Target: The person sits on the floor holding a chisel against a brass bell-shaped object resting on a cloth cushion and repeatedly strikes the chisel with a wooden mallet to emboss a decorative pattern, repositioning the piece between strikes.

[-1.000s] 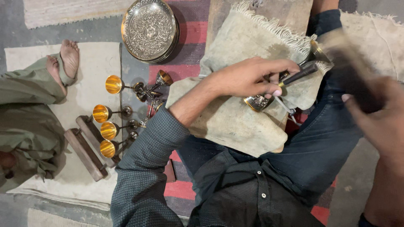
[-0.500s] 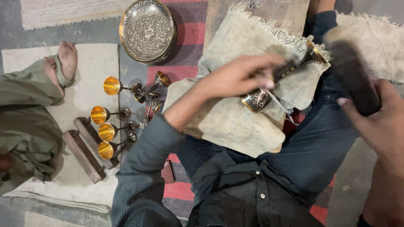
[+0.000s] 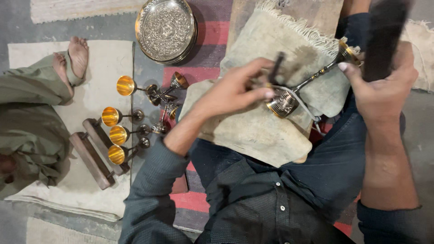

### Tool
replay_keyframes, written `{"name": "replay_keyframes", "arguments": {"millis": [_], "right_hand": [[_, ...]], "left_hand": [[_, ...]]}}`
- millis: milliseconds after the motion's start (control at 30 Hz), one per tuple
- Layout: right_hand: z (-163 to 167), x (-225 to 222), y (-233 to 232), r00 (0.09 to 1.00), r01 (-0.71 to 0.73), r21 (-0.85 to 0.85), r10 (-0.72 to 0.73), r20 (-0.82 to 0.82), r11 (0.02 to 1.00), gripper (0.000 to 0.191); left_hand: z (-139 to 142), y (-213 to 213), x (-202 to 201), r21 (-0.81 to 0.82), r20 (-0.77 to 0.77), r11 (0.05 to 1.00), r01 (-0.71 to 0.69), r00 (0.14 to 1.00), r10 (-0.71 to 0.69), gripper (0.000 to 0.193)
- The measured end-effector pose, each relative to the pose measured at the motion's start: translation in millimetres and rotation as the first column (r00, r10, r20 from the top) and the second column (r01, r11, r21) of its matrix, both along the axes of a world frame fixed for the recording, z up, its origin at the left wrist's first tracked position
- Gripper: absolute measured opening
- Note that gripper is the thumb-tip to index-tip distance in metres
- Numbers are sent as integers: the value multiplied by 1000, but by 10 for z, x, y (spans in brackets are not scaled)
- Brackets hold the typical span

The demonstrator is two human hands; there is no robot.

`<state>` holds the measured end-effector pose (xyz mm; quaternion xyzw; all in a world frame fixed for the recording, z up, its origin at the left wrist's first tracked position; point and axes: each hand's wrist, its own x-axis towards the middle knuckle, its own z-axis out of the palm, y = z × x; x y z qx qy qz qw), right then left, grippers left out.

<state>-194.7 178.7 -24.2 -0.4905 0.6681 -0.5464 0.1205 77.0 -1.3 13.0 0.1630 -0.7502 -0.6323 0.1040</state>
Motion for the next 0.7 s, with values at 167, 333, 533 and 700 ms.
{"name": "replay_keyframes", "arguments": {"millis": [167,333,533,700], "right_hand": [[-19,-20,112,976,82,58,-68,-208,995,42],[61,25,270,990,96,59,-101,97,994,41],[58,-90,789,892,79,186,-153,426,979,24],[-88,-149,1048,825,30,95,-78,559,995,24]], "left_hand": [[-84,88,-490,-268,-92,956,117,985,-146,47],[-69,102,-697,-452,-63,868,205,963,-261,48],[-67,86,-762,-507,-47,828,239,952,-303,50],[-68,55,-800,-463,-9,843,274,950,-313,53]]}}
